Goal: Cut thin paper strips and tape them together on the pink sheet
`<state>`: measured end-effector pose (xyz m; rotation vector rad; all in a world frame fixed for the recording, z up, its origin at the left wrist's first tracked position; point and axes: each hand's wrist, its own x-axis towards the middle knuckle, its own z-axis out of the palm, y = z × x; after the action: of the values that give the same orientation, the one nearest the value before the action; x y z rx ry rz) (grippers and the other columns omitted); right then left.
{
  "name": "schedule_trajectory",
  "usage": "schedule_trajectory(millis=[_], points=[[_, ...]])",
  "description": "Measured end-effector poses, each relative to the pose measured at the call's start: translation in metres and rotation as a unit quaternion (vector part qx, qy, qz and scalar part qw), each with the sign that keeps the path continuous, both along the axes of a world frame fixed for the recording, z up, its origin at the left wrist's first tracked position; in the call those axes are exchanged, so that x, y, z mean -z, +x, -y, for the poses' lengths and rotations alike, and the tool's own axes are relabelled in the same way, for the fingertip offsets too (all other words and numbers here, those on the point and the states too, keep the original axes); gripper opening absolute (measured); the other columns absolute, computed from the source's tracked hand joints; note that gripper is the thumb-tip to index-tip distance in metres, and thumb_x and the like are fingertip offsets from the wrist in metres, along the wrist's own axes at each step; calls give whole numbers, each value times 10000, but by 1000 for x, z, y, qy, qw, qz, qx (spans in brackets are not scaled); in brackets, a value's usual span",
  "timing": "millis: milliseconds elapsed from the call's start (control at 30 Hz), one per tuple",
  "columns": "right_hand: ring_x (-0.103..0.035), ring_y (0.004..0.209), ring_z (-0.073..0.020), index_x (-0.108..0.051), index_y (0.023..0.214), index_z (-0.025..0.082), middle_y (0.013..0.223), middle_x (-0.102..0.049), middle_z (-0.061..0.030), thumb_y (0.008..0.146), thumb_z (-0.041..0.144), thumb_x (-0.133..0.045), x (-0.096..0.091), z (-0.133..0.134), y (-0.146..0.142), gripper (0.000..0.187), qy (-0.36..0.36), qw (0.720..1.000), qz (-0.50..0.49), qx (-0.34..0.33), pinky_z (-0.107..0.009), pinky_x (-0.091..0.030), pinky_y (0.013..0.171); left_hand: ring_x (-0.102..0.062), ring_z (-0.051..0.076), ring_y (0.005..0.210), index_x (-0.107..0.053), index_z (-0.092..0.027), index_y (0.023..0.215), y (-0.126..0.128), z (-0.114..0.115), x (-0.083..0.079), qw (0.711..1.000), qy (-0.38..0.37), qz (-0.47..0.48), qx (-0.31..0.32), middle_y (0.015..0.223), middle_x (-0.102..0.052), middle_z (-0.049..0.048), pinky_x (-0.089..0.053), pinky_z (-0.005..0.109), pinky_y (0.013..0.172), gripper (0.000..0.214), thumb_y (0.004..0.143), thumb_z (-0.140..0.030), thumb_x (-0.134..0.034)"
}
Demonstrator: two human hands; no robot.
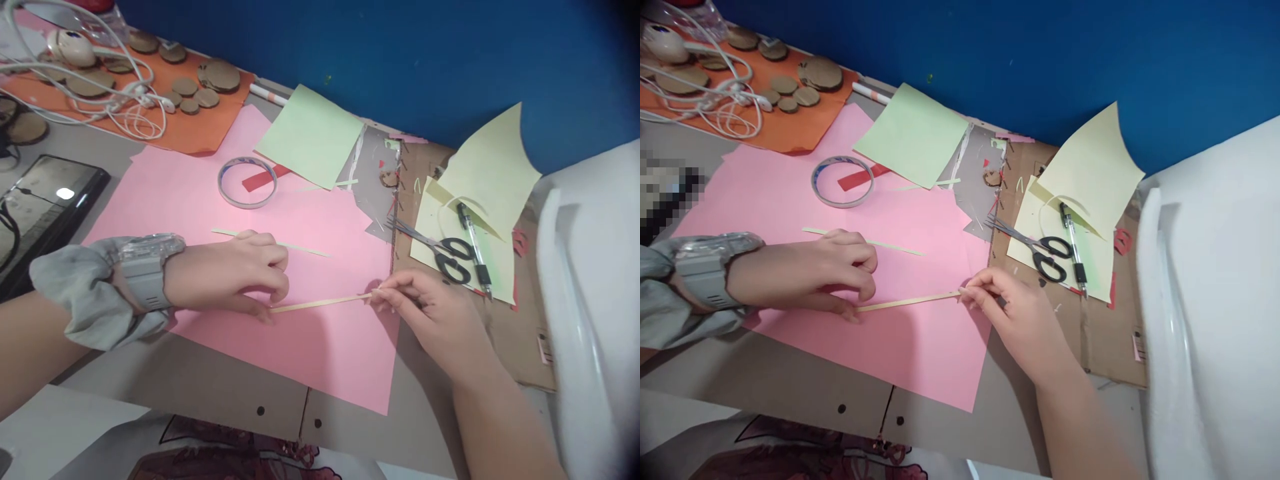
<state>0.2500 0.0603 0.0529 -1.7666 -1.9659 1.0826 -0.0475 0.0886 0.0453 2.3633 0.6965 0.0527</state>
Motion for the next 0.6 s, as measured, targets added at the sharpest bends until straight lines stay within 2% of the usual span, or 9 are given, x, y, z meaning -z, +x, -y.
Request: schedule_trajectory(millis=[300,600], points=[[-652,757,-184,-562,774,206,730,-689,-20,868,443,-539,2,0,-2,256,-26,999,-29,22,-279,-424,616,-426,187,844,-615,-249,810,0,-1,-3,1000,-15,-17,-2,835,-503,15,-290,299,759,259,841,-502,-569],[-636,791,-168,-556,794,223,750,-674,6,882,434,-534,1,2,-1,229,-30,999,-27,11,-280,-411,645,-436,189,846,-620,-234,790,1,-3,-6,998,-56,-34,2,866,-542,22,-283,321,800,291,933,-404,-432]])
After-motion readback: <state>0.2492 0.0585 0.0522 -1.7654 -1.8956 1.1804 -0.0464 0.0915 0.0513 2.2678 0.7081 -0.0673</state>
